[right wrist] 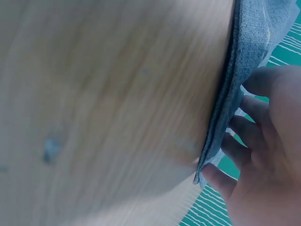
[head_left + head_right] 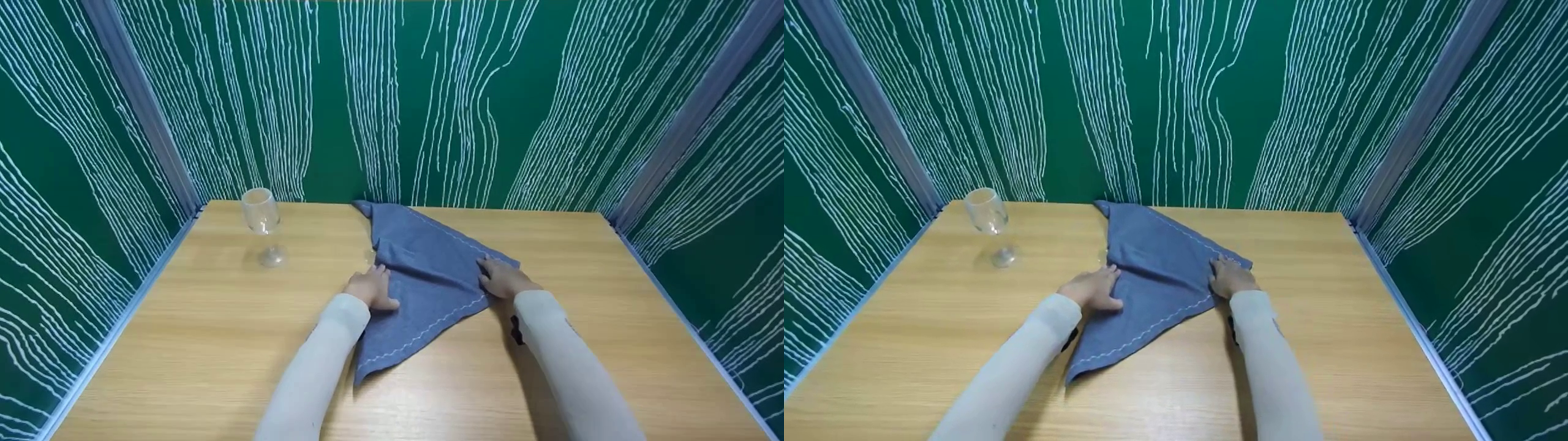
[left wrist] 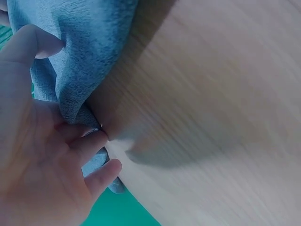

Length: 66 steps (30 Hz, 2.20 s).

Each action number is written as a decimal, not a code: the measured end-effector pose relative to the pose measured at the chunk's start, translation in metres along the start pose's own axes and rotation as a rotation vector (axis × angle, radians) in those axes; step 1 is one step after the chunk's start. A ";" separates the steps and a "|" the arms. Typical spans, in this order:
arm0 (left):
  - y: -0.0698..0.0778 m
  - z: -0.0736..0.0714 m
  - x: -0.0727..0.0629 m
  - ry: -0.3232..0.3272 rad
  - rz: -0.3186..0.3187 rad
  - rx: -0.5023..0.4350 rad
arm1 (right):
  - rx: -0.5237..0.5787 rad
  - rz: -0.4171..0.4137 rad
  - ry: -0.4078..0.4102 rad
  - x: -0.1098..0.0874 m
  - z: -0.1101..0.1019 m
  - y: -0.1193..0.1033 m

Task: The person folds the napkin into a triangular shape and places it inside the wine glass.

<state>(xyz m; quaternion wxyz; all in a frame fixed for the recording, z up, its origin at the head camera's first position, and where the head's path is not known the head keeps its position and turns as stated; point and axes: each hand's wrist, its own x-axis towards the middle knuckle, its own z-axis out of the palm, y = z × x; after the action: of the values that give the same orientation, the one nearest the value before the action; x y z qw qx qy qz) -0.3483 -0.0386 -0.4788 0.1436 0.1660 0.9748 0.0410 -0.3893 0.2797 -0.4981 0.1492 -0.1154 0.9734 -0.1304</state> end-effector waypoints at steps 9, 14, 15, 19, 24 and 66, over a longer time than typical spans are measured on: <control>0.002 -0.005 -0.001 0.010 0.005 0.040 | -0.007 0.054 -0.012 -0.014 -0.004 0.001; 0.001 -0.007 -0.002 0.005 0.000 0.047 | -0.067 0.091 -0.004 -0.022 -0.004 -0.002; 0.001 -0.007 -0.002 0.004 -0.002 0.046 | -0.082 0.096 -0.006 -0.023 -0.004 -0.004; -0.001 -0.009 -0.003 0.003 -0.004 0.040 | -0.130 0.119 -0.017 -0.027 -0.007 -0.011; -0.002 -0.009 -0.003 -0.001 -0.011 0.034 | -0.169 0.136 -0.029 -0.030 -0.010 -0.016; 0.028 0.016 -0.009 0.269 0.005 0.273 | -0.303 -0.077 0.220 -0.050 -0.003 -0.027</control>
<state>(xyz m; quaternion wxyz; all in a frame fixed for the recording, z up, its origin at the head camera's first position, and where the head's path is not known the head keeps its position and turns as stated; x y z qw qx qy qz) -0.3264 -0.0145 -0.4882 -0.0118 0.1793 0.9813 -0.0695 -0.3387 0.2680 -0.4741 0.0175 -0.1589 0.9871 0.0004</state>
